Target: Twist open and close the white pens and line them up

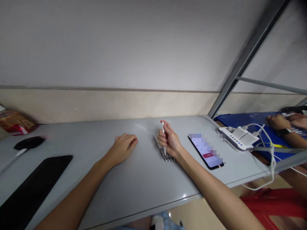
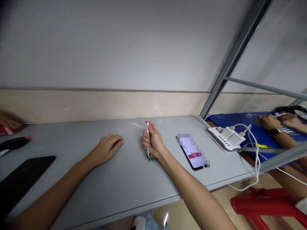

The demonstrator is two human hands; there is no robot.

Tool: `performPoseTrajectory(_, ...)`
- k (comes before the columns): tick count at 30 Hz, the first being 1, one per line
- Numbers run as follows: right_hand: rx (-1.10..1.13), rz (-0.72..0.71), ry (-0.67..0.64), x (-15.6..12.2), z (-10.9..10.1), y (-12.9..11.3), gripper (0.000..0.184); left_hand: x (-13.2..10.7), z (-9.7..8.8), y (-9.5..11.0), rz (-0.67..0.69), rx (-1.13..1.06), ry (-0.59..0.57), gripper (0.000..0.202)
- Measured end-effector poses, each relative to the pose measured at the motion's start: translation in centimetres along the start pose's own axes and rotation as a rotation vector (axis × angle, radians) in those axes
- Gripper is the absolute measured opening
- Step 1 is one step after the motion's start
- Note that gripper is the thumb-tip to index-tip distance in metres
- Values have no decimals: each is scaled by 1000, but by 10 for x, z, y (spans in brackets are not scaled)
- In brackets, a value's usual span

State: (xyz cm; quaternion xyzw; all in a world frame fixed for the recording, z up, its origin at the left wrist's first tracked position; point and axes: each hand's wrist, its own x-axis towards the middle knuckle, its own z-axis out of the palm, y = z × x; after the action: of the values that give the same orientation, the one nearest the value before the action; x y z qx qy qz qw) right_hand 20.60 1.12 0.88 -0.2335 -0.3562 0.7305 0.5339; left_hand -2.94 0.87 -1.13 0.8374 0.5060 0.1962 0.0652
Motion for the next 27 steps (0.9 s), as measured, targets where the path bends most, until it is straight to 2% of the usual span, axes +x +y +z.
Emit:
performPoseTrajectory(4,-58,32,-23,-1,3,1,29,0,-2,2,6,10,9,35)
performPoseTrajectory(7,-218,14,-73,-2,6,7,33,-1,-5,6,18,12,2,33)
performPoseTrajectory(13,-840,-120,-10,-4,3,19,34,-2,-9,8,34,8,22,29)
performPoseTrajectory(18,-1190,-285,28,-9,2,20,37,-2,-8,6,38,4,37,29)
performPoseTrajectory(22,-1577,-402,65,-18,5,20,41,-2,-9,7,32,14,41,29)
performPoseTrajectory(25,-1811,-407,99,-23,4,20,39,-2,-9,6,36,22,41,30)
performPoseTrajectory(27,-1875,-388,116,-25,2,19,37,-3,-9,6,40,22,42,30)
